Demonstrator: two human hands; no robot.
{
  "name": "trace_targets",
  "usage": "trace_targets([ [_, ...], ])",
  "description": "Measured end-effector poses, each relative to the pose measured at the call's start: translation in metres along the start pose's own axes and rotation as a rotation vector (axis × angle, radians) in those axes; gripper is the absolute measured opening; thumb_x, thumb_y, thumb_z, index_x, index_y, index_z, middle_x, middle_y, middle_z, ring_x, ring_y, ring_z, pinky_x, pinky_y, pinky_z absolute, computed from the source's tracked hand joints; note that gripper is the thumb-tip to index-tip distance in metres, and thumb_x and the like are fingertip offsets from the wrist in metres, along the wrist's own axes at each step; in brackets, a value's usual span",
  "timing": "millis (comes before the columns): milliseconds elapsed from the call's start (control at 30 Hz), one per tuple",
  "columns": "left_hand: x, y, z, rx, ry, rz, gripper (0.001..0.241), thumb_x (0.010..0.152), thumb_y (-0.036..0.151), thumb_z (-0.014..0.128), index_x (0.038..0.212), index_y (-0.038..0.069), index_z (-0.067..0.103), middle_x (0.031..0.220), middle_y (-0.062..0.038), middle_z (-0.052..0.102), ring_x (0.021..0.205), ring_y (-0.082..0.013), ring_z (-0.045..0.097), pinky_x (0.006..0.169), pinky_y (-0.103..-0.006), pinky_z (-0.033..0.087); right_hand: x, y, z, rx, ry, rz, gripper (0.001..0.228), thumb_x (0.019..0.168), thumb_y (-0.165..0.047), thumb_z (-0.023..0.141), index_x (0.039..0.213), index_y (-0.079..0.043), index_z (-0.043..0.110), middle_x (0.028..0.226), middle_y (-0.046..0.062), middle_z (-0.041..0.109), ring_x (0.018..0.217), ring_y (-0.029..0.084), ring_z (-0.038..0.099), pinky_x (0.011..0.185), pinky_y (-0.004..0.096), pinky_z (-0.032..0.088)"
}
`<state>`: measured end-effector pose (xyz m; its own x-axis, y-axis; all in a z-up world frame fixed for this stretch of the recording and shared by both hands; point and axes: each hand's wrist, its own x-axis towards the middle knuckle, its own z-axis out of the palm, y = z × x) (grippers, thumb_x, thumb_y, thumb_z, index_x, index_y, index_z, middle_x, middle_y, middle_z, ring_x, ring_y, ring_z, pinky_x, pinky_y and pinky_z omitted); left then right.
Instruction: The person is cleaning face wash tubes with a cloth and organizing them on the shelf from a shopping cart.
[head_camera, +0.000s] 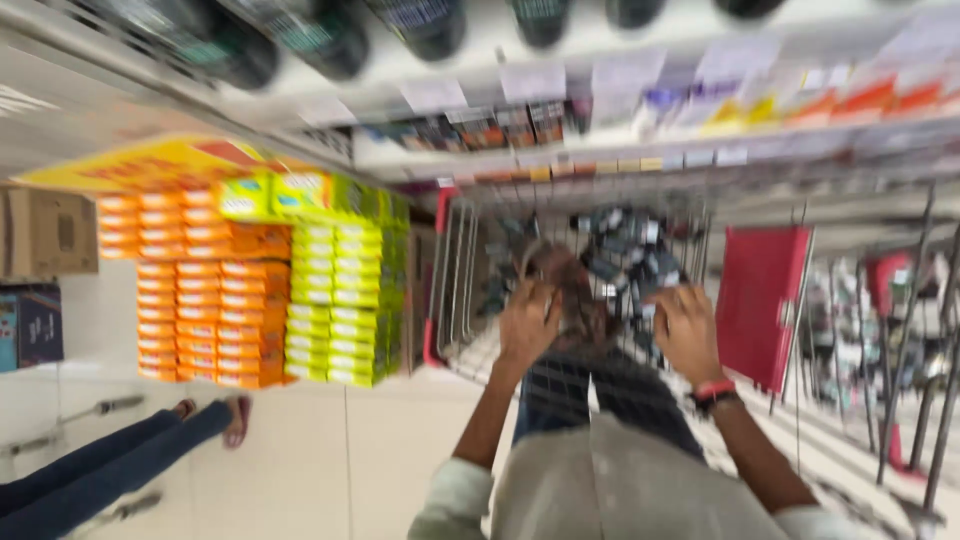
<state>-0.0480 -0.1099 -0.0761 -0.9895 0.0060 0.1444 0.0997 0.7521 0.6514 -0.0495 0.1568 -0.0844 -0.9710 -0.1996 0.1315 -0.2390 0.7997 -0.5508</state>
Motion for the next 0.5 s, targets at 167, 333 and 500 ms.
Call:
trace_targets([
  [167,-0.028,-0.039,0.061,0.063,-0.383,-0.207,0.021,0.097,0.033,0.065,0.100,0.012,0.069,0.099,-0.013,0.073,0.091,-0.0358,0.073,0.076,-0.0479,0.058,-0.028,0.028,0.028,0.045,-0.045,0.002,0.017,0.089,0.002,0.064,0.100,-0.006,0.072,0.108,0.012,0.067,0.110,0.035,0.059,0.098,0.046,0.048],
  [333,-0.054,-0.050,0.097,0.080,-0.501,-0.208,0.025,0.095,0.035,0.064,0.102,0.012,0.070,0.094,-0.016,0.073,0.089,-0.0377,0.072,0.073,-0.0502,0.057,-0.048,0.064,0.052,0.031,-0.139,0.035,0.016,0.092,0.005,0.063,0.098,-0.007,0.071,0.106,0.012,0.065,0.111,0.035,0.058,0.103,0.048,0.047],
  [500,-0.059,-0.072,0.149,0.156,-0.468,-0.216,0.031,0.091,0.035,0.064,0.106,0.009,0.070,0.095,-0.019,0.072,0.095,-0.0399,0.071,0.073,-0.0512,0.057,-0.051,0.111,0.084,0.027,-0.176,0.059,0.015,0.094,0.004,0.064,0.098,-0.008,0.072,0.105,0.012,0.065,0.111,0.034,0.058,0.103,0.047,0.049],
])
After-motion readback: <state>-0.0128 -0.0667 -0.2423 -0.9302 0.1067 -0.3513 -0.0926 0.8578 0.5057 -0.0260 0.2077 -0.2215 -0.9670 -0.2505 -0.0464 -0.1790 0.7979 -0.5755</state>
